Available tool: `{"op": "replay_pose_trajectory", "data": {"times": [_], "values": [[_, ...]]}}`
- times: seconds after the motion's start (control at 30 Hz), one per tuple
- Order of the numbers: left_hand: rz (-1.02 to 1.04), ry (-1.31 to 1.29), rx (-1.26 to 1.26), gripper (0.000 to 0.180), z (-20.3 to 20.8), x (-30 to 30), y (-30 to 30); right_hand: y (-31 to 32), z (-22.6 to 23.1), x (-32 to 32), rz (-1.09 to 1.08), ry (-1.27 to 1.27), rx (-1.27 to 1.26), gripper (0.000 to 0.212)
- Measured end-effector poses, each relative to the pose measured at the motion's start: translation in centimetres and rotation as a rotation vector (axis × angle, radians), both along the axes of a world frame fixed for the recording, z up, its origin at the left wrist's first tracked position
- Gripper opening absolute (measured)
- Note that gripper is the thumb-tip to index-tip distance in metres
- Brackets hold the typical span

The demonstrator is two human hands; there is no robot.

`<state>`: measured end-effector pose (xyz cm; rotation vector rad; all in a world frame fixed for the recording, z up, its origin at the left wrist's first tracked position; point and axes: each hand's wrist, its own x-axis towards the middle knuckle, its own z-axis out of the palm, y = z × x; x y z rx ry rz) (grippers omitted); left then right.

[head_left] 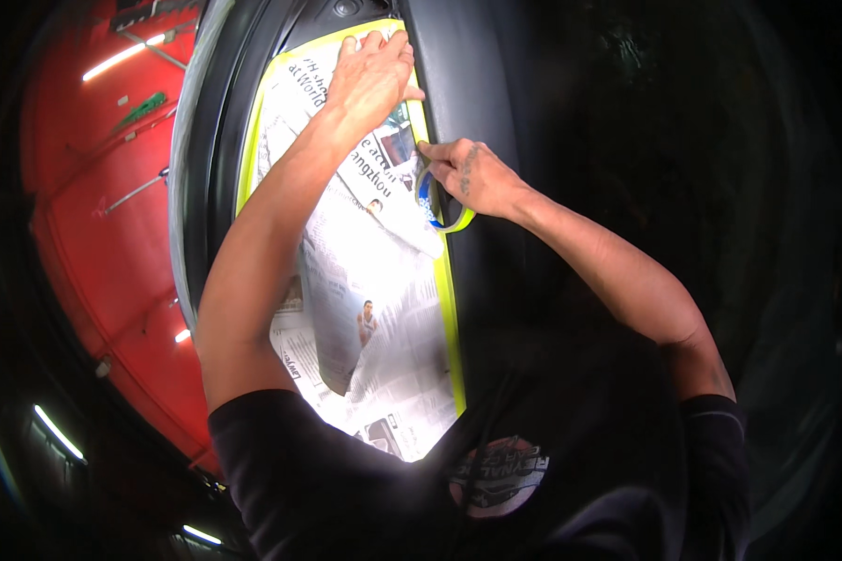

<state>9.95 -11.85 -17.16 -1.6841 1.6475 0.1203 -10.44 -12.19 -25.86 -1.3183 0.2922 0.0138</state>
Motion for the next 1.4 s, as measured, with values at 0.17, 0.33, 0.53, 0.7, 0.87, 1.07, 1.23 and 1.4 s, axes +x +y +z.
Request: {"op": "replay_pose_trajectory", "data": {"times": [0.17, 0.33, 0.53, 0.7, 0.87, 1.07, 1.23, 1.4], "values": [[0.035, -0.063, 0.068, 0.100, 0.6, -1.5, 0.0, 0.2, -0.5, -1.1, -0.064, -0.025, 0.066, 0.041], [0.059, -0.106, 0.118, 0.100, 0.5, -1.9, -0.2, -1.1, 2.8, -6.0, -0.115, 0.087, 0.106, 0.037], [0.038, -0.120, 0.096, 0.095, 0.3, -2.0, 0.0, 1.7, 2.6, -5.4, -0.029, -0.030, -0.097, 0.036], [0.026, -0.090, 0.191, 0.077, 0.6, -4.0, 0.5, 2.2, 0.8, -4.3, 0.014, -0.056, -0.193, 0.036], [0.027, 0.031, 0.170, 0.070, 0.8, -4.9, 2.8, 1.5, 0.5, -4.2, 0.054, -0.042, -0.121, 0.037], [0.090, -0.019, 0.271, 0.111, 1.9, -5.9, 4.3, 1.1, 0.6, -4.6, 0.062, -0.055, -0.130, 0.039], [0.130, -0.109, 0.325, 0.121, 1.7, -7.0, 4.1, 0.9, 0.7, -4.9, 0.037, -0.052, -0.122, 0.039], [0.152, -0.108, 0.342, 0.121, 1.9, -7.1, 3.9, 1.7, 0.8, -4.1, 0.064, -0.096, -0.226, 0.035]]}}
